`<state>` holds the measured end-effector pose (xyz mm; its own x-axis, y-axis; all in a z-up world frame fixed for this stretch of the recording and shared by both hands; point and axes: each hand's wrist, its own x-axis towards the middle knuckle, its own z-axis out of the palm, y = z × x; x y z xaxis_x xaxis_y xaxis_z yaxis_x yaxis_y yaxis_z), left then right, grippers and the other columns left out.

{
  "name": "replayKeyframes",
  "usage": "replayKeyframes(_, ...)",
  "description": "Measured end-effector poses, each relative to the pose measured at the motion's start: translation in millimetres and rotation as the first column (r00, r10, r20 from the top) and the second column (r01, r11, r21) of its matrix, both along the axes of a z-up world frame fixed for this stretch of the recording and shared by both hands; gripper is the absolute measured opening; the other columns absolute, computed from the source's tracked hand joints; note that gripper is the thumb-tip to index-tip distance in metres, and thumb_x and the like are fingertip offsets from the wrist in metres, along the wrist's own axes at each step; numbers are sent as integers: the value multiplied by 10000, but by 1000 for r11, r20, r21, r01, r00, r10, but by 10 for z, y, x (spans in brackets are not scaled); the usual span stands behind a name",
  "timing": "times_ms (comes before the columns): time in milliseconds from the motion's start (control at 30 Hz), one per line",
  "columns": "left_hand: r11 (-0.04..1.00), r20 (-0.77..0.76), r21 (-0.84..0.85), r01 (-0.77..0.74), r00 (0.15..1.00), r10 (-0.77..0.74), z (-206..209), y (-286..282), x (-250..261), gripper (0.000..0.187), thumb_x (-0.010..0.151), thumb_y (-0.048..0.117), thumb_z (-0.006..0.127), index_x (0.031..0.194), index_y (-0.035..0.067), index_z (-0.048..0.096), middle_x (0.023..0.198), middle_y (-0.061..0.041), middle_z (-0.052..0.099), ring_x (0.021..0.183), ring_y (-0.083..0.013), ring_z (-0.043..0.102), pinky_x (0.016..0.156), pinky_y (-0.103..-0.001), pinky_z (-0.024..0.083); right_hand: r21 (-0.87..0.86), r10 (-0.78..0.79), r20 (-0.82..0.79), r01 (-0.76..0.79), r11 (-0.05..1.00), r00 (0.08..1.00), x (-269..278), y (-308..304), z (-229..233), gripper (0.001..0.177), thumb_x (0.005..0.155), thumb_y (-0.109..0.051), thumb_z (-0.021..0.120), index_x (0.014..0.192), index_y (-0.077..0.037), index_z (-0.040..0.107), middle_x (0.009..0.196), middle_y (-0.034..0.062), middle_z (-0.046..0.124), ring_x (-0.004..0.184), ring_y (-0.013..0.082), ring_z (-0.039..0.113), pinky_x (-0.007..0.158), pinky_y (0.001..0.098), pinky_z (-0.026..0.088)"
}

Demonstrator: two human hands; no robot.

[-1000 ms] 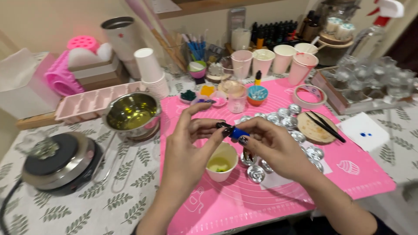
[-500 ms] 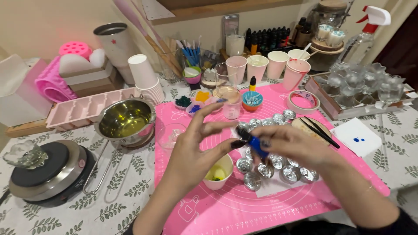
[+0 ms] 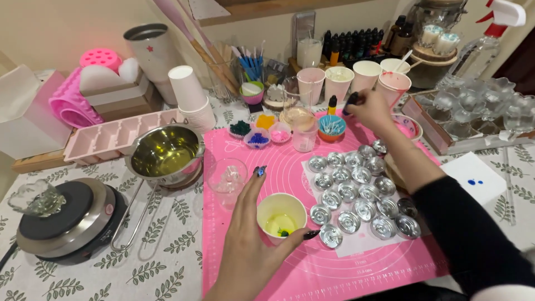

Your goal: The person works at a candle-making table with a pot of melted yellow wax on a hot plate. They pour melted wax from the pot into a paper cup, add drops of yellow and blue dye from small bottles into the cup, and stir the mixture with a stick while arranging metal candle molds on the mat.

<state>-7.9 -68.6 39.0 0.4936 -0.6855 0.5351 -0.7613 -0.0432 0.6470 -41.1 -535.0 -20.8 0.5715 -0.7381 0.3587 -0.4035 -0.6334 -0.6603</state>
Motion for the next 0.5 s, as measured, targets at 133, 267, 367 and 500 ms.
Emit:
replayKeyframes(133, 999, -162, 28, 21, 987, -16, 1, -54, -64, 1124, 662, 323, 947, 1503, -3, 277, 1532, -248, 394, 1367, -392, 495, 1032, -459, 477, 53, -40, -88, 45, 998, 995, 72, 68, -64, 356, 812, -139, 810, 1085, 60, 699, 865, 151, 742, 728, 243, 736, 673, 382, 580)
replayKeyframes(267, 996, -273, 81, 47, 962, -23, -73, -95, -57, 1167, 610, 301, 945, 1534, 38, 283, 1581, -212, 424, 1303, -340, 607, 972, -426, 524, -32, -76, -104, 74, 997, 992, -292, 322, 334, 476, 781, -169, 839, 1173, 39, 666, 942, 151, 733, 778, 256, 724, 662, 406, 579)
replayKeyframes(367, 996, -267, 92, 20, 964, 5, -127, -127, -69, 1133, 591, 252, 946, 1523, 48, 334, 1489, -205, 518, 1276, -325, 633, 951, -421, 542, -130, -69, -184, 45, 991, 980, -944, 540, 827, 481, 824, -258, 822, 1223, -28, 683, 991, 128, 764, 862, 247, 738, 765, 408, 568)
replayKeyframes(500, 997, -250, 73, -20, 968, 37, -127, -157, -56, 1099, 583, 222, 937, 1505, 51, 363, 1434, -205, 556, 1202, -296, 644, 940, -414, 547, -123, -281, -415, 253, 960, 865, -1967, 425, 1183, 347, 897, -318, 768, 1133, -64, 781, 943, 151, 788, 827, 267, 748, 776, 426, 580)
